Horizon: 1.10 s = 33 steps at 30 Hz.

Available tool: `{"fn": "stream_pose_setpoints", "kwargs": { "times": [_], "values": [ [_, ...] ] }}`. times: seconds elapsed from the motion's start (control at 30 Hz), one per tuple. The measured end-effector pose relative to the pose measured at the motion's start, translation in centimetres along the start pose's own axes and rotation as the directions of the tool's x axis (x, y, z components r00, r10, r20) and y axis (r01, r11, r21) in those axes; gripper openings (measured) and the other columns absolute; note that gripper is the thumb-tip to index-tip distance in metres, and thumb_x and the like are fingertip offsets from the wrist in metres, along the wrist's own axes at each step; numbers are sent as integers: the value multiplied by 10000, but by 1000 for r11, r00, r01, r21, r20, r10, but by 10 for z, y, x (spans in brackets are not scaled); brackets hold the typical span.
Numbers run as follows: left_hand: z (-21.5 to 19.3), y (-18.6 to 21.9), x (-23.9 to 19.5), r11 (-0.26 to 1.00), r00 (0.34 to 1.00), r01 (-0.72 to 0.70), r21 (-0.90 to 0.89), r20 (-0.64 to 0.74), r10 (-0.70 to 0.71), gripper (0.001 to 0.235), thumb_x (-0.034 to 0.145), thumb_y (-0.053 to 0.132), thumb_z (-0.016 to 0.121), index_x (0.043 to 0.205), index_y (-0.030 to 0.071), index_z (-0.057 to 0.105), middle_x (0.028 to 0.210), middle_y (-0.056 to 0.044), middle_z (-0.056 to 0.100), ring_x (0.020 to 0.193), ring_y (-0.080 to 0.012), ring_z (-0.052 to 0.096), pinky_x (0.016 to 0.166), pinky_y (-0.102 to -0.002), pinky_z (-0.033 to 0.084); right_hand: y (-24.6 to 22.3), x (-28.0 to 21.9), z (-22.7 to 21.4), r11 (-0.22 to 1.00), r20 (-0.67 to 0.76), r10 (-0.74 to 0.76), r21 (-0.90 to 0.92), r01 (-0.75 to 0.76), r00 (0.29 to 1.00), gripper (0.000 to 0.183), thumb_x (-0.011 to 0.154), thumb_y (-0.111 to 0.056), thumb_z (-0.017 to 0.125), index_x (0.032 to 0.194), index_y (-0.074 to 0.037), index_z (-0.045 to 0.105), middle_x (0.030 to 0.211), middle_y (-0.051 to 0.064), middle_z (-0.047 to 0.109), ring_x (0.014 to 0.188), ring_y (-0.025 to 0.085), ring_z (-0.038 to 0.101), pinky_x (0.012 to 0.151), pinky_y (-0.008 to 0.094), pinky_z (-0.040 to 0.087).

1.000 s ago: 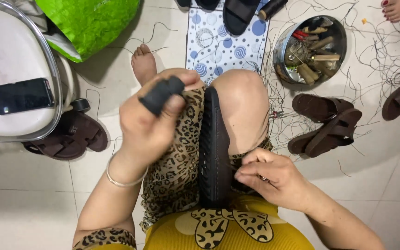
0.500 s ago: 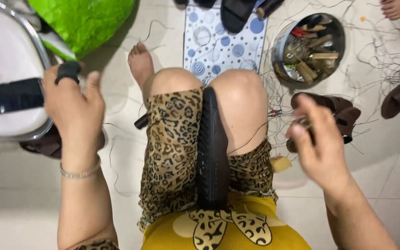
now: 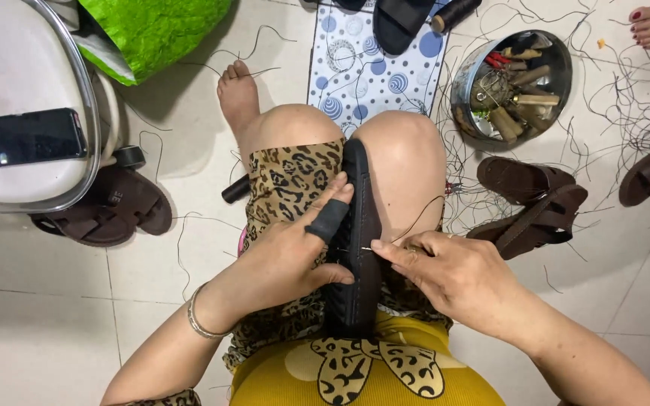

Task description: The person sits on the floor and sews a black sandal using a needle and thread. They repeatedly pass the needle through the sole and pull the thread to secure the stitching. After finishing, they cut the thread and place the sandal into a green bag.

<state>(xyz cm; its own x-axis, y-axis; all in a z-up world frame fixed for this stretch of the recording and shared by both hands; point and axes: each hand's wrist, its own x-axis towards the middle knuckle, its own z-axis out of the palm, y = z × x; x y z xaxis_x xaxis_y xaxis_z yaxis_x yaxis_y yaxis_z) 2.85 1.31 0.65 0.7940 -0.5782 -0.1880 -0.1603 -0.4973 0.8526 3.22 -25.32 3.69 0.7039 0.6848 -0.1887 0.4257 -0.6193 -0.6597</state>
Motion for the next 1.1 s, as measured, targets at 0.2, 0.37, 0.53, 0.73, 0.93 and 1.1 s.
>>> {"fn": "stream_pose_setpoints", "kwargs": {
  "times": [0.2,0.37,0.53,0.73,0.93,1.1],
  "values": [
    [9,-6,2,998,999,-29,53,-15,30,1081,719,299,889,1515,-79,262,1594,-324,327,677,-323,744,537,-342,602,-22,5,-1,950,49,32,-313,-15,998,493,797,-86,661,1286,-113,717,973,73,688,463,128,575,383,283,485],
    [13,-14,-3,994,991,-88,62,-96,94,1075,736,368,854,1531,-54,267,1613,-292,320,1271,-355,645,837,-330,619,-21,32,17,950,104,94,-307,-58,990,180,953,-254,626,1044,-113,562,692,107,638,356,275,591,303,410,458],
    [12,-19,-20,941,971,-35,-337,-234,-48,464,814,258,772,1176,21,603,931,-105,695,692,-203,686,616,-293,593,10,13,21,998,1,43,-34,-43,999,322,937,-279,655,1207,-109,615,725,106,733,620,310,764,536,423,614],
    [14,-20,-26,487,994,-55,-872,-94,-57,120,914,14,657,1011,-20,718,971,-245,718,712,-227,688,572,-280,603,14,3,34,999,-142,-18,-33,13,990,366,934,-293,665,1236,-89,635,748,78,751,637,255,758,557,360,609],
    [14,12,-9,950,994,64,-306,-64,-87,172,950,12,575,993,-127,665,878,-256,709,473,-174,570,409,-252,469,11,-11,-10,980,-8,92,-179,-92,996,399,888,-266,691,1276,-173,679,998,44,772,712,198,782,534,320,630],
    [4,-3,-17,961,962,29,-274,-254,-101,144,896,9,612,756,2,645,1167,-196,728,475,-135,633,446,-205,572,46,-42,-46,835,279,540,-61,-547,794,569,821,-329,660,1386,-301,597,998,33,863,238,137,592,247,307,555]
  ]
}}
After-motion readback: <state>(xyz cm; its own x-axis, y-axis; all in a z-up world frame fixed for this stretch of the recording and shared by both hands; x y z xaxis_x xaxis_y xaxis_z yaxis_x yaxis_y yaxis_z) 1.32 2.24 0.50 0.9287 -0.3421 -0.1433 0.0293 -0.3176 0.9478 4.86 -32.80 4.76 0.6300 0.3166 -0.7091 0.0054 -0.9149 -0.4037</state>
